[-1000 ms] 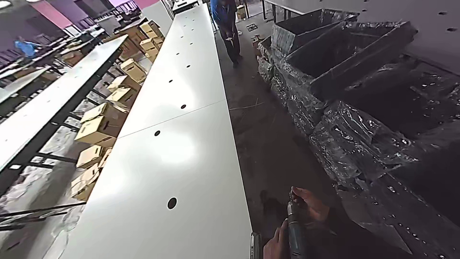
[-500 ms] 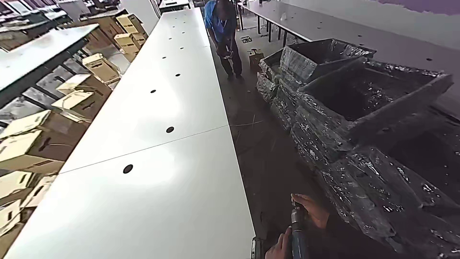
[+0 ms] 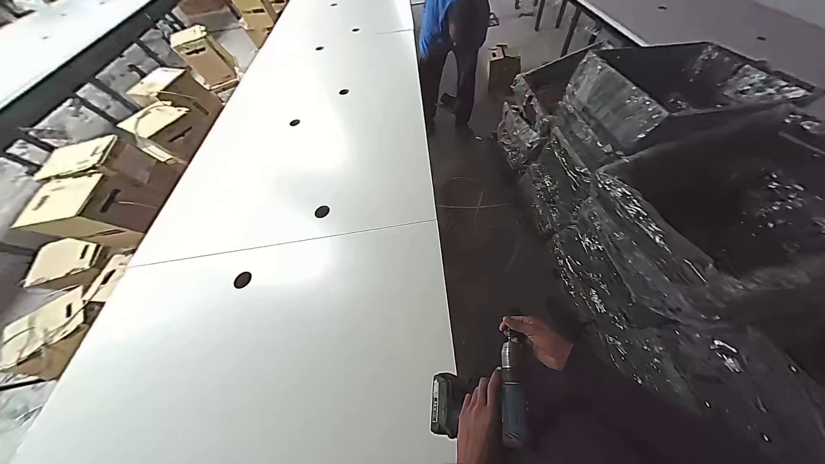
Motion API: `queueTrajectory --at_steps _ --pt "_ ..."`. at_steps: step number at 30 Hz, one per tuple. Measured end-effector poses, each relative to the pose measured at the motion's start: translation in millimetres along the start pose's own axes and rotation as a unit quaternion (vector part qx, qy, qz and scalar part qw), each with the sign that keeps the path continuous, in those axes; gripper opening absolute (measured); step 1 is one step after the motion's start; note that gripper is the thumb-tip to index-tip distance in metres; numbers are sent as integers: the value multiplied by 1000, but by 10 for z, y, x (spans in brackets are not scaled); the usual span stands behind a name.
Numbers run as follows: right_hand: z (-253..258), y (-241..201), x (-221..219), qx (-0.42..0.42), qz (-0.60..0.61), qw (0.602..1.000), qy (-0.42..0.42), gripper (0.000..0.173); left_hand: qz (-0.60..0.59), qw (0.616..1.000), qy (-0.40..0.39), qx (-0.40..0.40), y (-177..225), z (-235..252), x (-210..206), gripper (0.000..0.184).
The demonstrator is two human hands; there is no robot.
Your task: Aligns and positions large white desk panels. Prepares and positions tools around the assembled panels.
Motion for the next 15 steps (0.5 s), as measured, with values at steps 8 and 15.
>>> queueTrajectory --at_steps 8,15 --pt "1235 -811 -306 10 -55 992 -110 24 96 984 28 148 63 1063 -128 90" --pt "2007 -1392 -137 -27 -95 988 -120 21 118 952 58 275 268 1849 -122 104"
Point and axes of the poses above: each hand's wrist, its own z-axis towards the middle knuckle, its own x-axis out of the back of the hand, y = z × x, the point moved 2 cm from there along z, towards the middle knuckle, and after that the axes turned 9 degrees about y, right-handed, at the moved point
